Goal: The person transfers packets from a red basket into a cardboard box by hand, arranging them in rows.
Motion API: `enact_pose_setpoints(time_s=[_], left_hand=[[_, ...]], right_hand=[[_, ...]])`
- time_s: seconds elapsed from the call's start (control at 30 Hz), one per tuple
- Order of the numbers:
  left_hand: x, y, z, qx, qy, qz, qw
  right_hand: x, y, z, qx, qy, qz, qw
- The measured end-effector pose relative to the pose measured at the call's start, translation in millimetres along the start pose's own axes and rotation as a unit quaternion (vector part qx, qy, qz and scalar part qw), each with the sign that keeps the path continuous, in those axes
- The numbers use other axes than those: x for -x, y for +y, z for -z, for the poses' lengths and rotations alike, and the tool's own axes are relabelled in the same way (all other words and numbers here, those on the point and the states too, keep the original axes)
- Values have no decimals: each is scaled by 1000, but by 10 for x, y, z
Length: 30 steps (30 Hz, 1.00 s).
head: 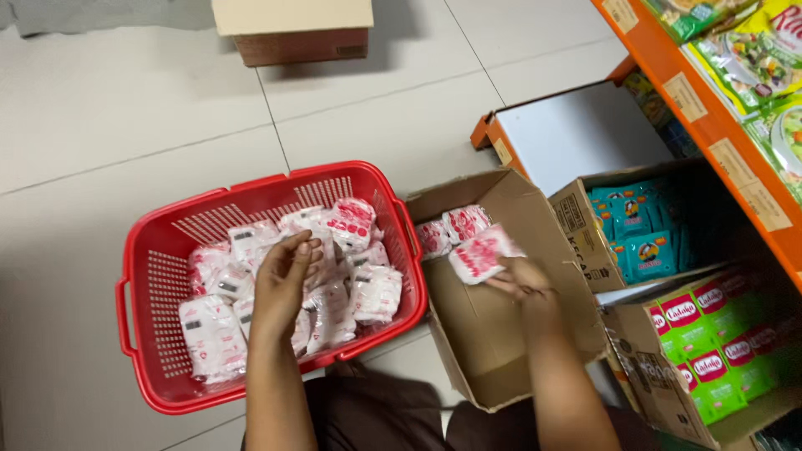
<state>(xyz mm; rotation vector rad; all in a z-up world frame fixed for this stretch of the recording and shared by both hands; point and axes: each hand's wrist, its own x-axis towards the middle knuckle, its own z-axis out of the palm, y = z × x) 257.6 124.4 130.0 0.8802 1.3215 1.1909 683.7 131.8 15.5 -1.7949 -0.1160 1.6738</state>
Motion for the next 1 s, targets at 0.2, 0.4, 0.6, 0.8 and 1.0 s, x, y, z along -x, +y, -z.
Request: enact_pose_setpoints(time_s=[0.2, 0.4, 0.6, 0.8, 1.0], left_hand=[[113, 78, -177, -33, -42, 21, 998], [-10, 5, 433, -445, 20, -14, 895], [4, -57, 932, -467, 134, 41, 873], [66, 223, 640, -399, 116, 5, 909], [9, 71, 327, -205, -80, -13, 975]], right_hand=[[-1376, 666, 144, -210, 63, -19, 976], [-1591, 852, 128, -213, 164, 60, 961], [-1380, 229, 239, 695, 244, 68, 672], [298, 23, -1190, 712, 93, 290, 633], [422, 835, -2317, 757, -63, 463, 456]])
